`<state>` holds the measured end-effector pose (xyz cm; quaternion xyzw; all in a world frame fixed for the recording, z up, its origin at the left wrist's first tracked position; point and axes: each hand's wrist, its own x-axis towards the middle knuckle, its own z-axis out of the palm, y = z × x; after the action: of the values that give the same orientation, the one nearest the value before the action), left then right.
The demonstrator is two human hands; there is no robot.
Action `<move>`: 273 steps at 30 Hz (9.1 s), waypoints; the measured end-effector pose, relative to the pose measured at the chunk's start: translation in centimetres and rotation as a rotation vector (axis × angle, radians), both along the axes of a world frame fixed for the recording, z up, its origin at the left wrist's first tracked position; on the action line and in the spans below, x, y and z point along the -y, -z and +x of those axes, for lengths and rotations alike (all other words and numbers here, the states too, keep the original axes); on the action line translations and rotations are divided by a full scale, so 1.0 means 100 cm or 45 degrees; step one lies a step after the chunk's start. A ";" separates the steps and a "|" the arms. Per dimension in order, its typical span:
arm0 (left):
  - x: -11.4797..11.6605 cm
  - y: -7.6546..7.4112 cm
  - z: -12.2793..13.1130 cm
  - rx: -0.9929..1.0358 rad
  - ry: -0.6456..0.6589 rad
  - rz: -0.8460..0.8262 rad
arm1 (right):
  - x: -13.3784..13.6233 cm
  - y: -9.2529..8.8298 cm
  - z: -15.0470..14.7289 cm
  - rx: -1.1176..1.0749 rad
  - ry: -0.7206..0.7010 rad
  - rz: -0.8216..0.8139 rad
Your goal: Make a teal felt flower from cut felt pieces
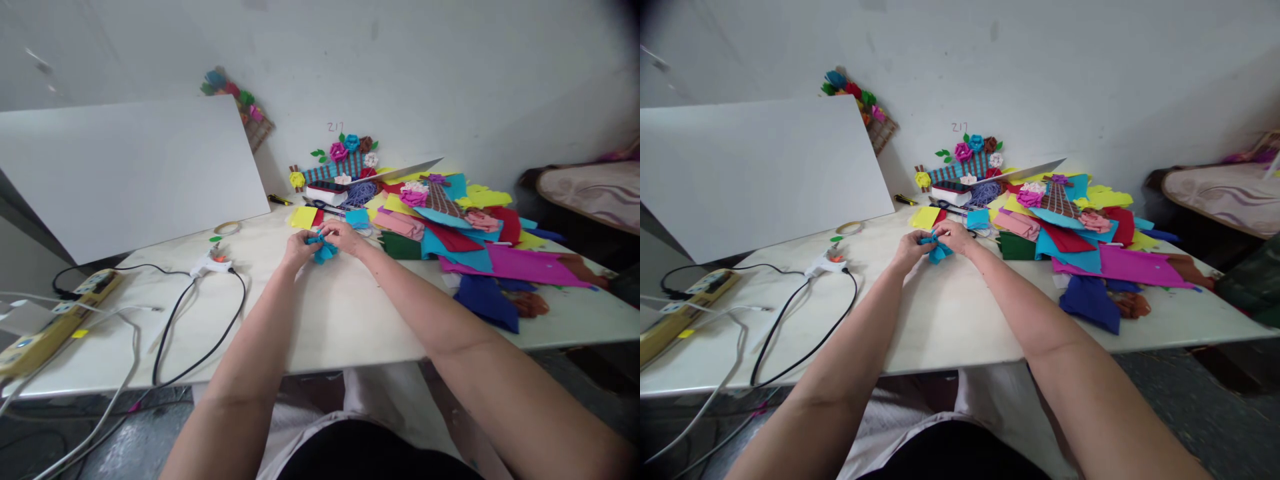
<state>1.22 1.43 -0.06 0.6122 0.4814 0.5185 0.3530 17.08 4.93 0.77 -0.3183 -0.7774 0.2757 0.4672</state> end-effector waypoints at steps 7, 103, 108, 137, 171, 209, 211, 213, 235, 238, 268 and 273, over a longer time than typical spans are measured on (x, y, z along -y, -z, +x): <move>0.004 -0.002 0.001 0.007 0.085 -0.017 | 0.003 -0.005 0.005 -0.116 0.084 -0.296; 0.006 -0.003 0.003 0.050 0.164 -0.124 | -0.003 -0.007 0.013 0.213 0.230 0.067; 0.004 -0.001 0.002 -0.016 0.125 -0.140 | 0.001 -0.012 0.013 0.143 0.049 0.006; 0.014 -0.010 0.002 -0.264 0.093 -0.137 | -0.007 0.000 0.013 0.436 -0.093 0.106; -0.004 0.002 -0.001 -0.239 -0.064 -0.111 | 0.008 -0.009 0.001 0.413 0.198 0.017; 0.009 -0.008 -0.003 -0.197 0.138 -0.154 | 0.000 -0.012 0.015 0.606 -0.059 0.218; 0.007 -0.008 -0.004 -0.196 0.160 -0.136 | 0.002 -0.012 0.011 0.584 0.036 0.178; 0.006 -0.008 -0.004 -0.211 0.147 -0.126 | 0.005 -0.014 0.007 0.565 0.125 0.142; 0.005 -0.005 0.012 -0.566 -0.284 0.215 | 0.001 -0.005 -0.003 0.462 0.330 0.310; 0.004 -0.004 0.012 -0.610 -0.293 0.126 | 0.007 -0.004 -0.005 0.573 0.392 0.383; 0.004 -0.009 0.011 -0.429 -0.383 0.248 | 0.008 0.012 -0.019 0.442 0.406 0.568; 0.002 -0.006 0.012 -0.470 -0.373 0.281 | 0.008 0.012 -0.018 0.469 0.473 0.543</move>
<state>2.42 1.24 0.55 0.6551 0.5618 0.4928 0.1114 15.31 4.16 -0.42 -0.3940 -0.8178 -0.0452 0.4171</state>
